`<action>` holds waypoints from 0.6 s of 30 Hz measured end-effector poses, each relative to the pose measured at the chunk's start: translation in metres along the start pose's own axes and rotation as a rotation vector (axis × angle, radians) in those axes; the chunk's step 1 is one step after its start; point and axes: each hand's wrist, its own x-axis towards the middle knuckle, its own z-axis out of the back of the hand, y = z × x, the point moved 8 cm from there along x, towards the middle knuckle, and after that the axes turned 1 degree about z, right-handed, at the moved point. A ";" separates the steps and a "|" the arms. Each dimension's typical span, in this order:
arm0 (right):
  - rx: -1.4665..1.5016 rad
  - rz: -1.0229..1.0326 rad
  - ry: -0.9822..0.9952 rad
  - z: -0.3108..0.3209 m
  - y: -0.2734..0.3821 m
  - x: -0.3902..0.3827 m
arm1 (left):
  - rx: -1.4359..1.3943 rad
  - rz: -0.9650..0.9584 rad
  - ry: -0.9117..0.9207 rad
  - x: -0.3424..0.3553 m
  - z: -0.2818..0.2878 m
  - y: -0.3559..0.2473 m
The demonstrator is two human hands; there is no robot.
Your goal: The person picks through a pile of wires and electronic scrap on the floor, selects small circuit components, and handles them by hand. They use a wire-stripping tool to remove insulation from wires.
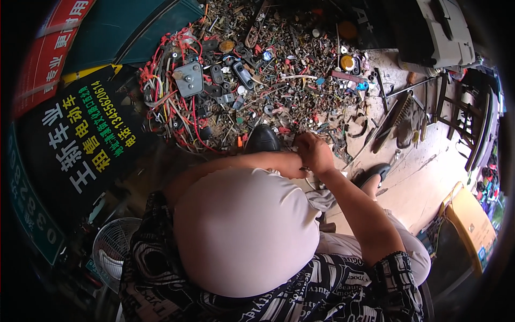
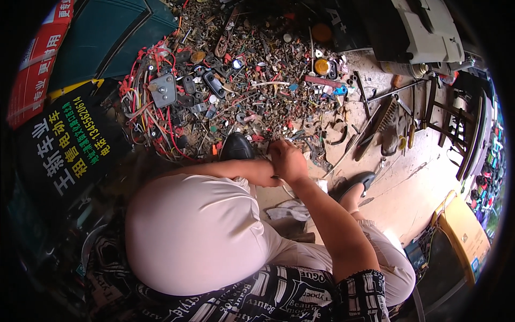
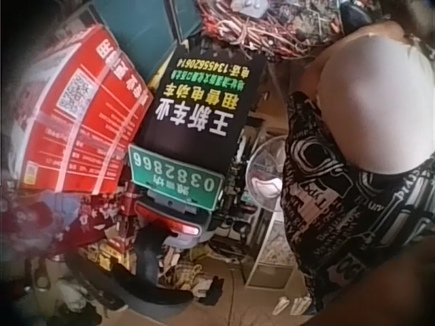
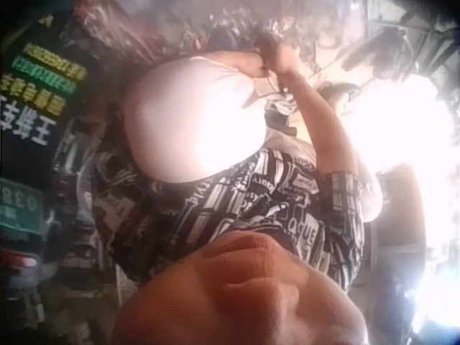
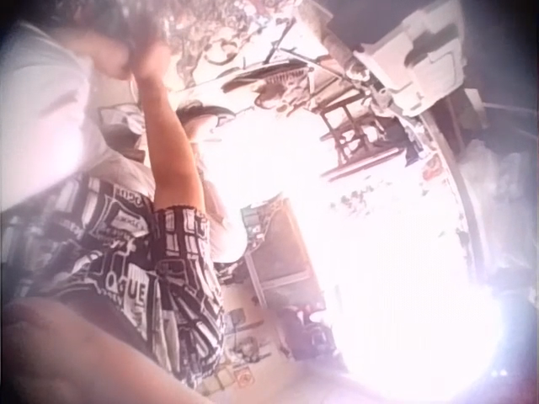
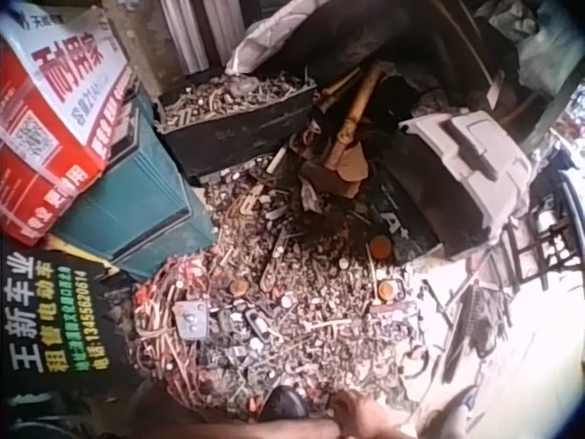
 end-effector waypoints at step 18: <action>-0.024 0.187 0.075 -0.015 0.070 0.050 | -0.094 -0.007 0.020 -0.019 -0.005 0.010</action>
